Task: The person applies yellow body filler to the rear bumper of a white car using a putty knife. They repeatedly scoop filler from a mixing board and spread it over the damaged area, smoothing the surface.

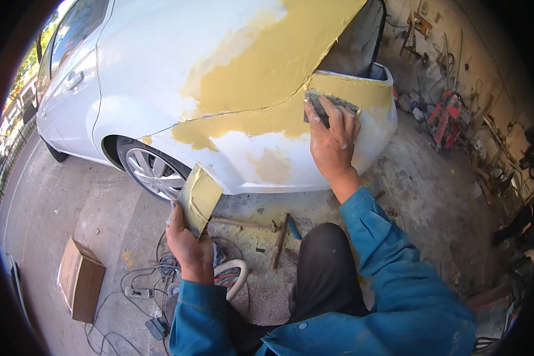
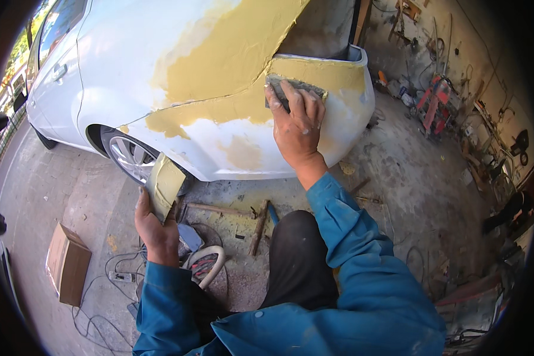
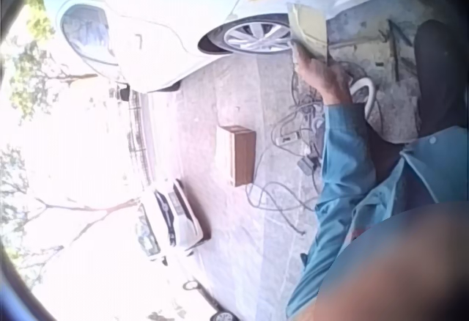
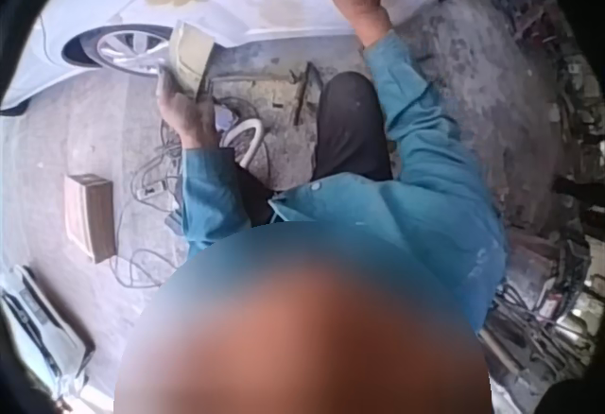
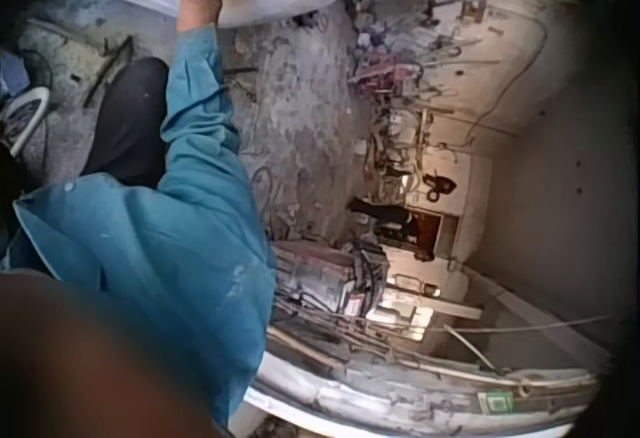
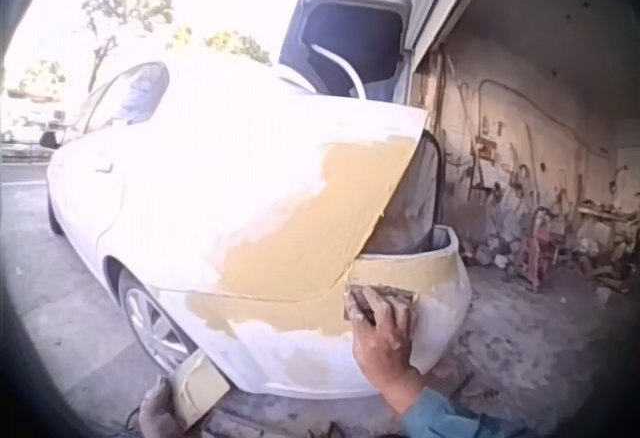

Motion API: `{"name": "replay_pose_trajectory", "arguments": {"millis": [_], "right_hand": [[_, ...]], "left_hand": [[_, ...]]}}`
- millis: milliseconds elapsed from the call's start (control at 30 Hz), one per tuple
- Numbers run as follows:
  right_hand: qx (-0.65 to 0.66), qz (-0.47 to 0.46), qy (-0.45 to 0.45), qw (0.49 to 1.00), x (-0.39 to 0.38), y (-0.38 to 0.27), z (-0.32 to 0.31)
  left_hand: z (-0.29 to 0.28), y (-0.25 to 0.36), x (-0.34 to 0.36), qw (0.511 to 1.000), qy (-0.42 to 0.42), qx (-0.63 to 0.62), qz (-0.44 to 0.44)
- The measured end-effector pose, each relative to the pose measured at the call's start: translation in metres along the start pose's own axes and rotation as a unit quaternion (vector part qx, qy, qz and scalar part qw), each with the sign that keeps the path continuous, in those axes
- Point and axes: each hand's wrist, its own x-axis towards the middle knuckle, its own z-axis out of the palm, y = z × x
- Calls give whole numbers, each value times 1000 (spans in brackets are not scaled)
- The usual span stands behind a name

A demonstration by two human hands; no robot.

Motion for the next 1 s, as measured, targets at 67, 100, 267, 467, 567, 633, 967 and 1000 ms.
{"name": "replay_pose_trajectory", "arguments": {"millis": [67,100,267,467,567,633,967,1000], "right_hand": [[13,0,-14,1000,-11,-7,1],[21,-1,-19,1000,-15,-11,1],[41,-22,-46,998,-24,-9,-26],[7,-4,34,999,24,12,-32],[2,10,25,1000,27,10,-20],[3,21,15,1000,18,1,-11],[41,18,-9,999,-34,-37,17],[49,21,-20,998,-38,-44,17]], "left_hand": [[1,0,1,1000,-6,1,-6],[1,0,0,1000,-4,1,-5],[-4,0,1,1000,0,-6,-1],[-5,-3,3,1000,-4,-9,3],[-5,-4,4,1000,-6,-17,-1],[-7,-2,4,1000,-11,-12,1],[6,2,-3,999,-17,-50,2],[5,3,-3,998,-14,-55,4]]}}
